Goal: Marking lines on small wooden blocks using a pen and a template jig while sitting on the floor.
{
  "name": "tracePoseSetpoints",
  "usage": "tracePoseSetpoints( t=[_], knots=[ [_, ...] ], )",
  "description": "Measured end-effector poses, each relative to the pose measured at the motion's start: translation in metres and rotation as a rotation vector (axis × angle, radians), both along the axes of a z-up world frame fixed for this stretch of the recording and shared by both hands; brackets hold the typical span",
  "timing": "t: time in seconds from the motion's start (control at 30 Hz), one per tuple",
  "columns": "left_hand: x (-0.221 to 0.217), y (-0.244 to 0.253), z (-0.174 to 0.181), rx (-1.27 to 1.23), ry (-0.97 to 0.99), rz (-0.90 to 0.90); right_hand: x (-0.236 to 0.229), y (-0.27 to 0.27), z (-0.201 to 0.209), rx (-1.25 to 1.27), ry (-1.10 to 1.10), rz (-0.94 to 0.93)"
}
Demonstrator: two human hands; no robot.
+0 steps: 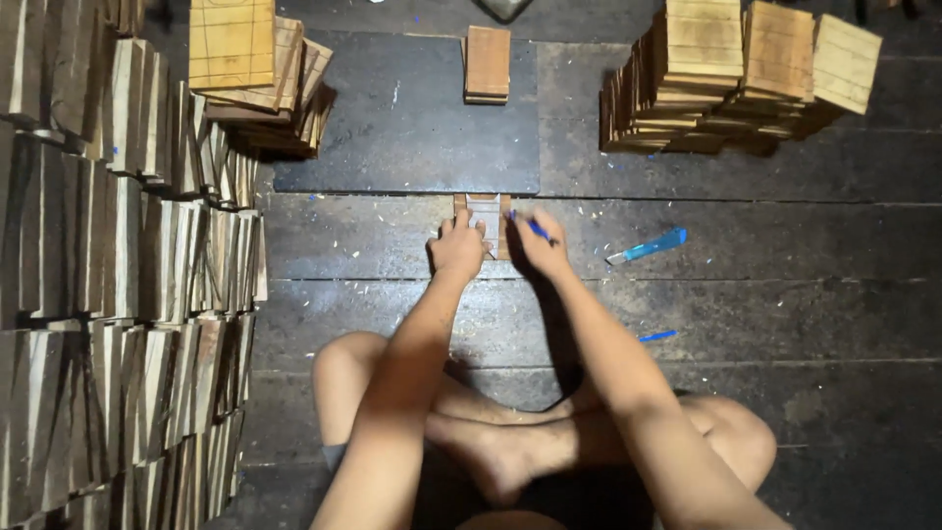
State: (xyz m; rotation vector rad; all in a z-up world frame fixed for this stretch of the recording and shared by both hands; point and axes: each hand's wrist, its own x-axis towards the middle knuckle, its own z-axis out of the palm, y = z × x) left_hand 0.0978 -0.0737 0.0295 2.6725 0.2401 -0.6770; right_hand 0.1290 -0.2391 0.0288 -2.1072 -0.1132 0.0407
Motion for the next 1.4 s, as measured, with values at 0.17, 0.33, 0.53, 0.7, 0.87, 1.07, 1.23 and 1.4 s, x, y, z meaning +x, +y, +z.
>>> tracePoseSetpoints(
  t=[0.17,0.33,0.53,0.7,0.87,1.07,1.23,1.4],
  knots=[
    [0.0,0.001,0.012,-0.001,0.002,-0.007,0.036,0.01,-0.038,0.016,-0.058,0.054],
    [-0.004,0.001,0.01,-0.007,0.003,-0.011,-0.023,-0.016,-0.058,0.01,-0.034,0.131],
    [0.002,0.007,0.006,-0.016,-0.022,0.0,-0.077,-0.035,-0.036,0.024,0.022,0.168],
    [0.027,0.036,-0.04,-0.059,0.024,-0.092,-0.077,-0.017,-0.038,0.148,0.033,0.06],
    [0.019,0.04,-0.014,-0.046,0.073,-0.116,-0.074,0.011,-0.052,0.141,0.012,0.093],
    [0.017,0.037,-0.001,-0.076,0.059,-0.091,-0.073,0.021,-0.036,0.128,-0.027,0.024],
    [0.017,0.036,-0.015,-0.082,0.046,-0.088,-0.075,0.02,-0.038,0.101,-0.006,-0.008],
    [0.018,0.036,-0.016,-0.1,0.055,-0.059,-0.063,0.019,-0.032,0.075,-0.001,0.061]
  ],
)
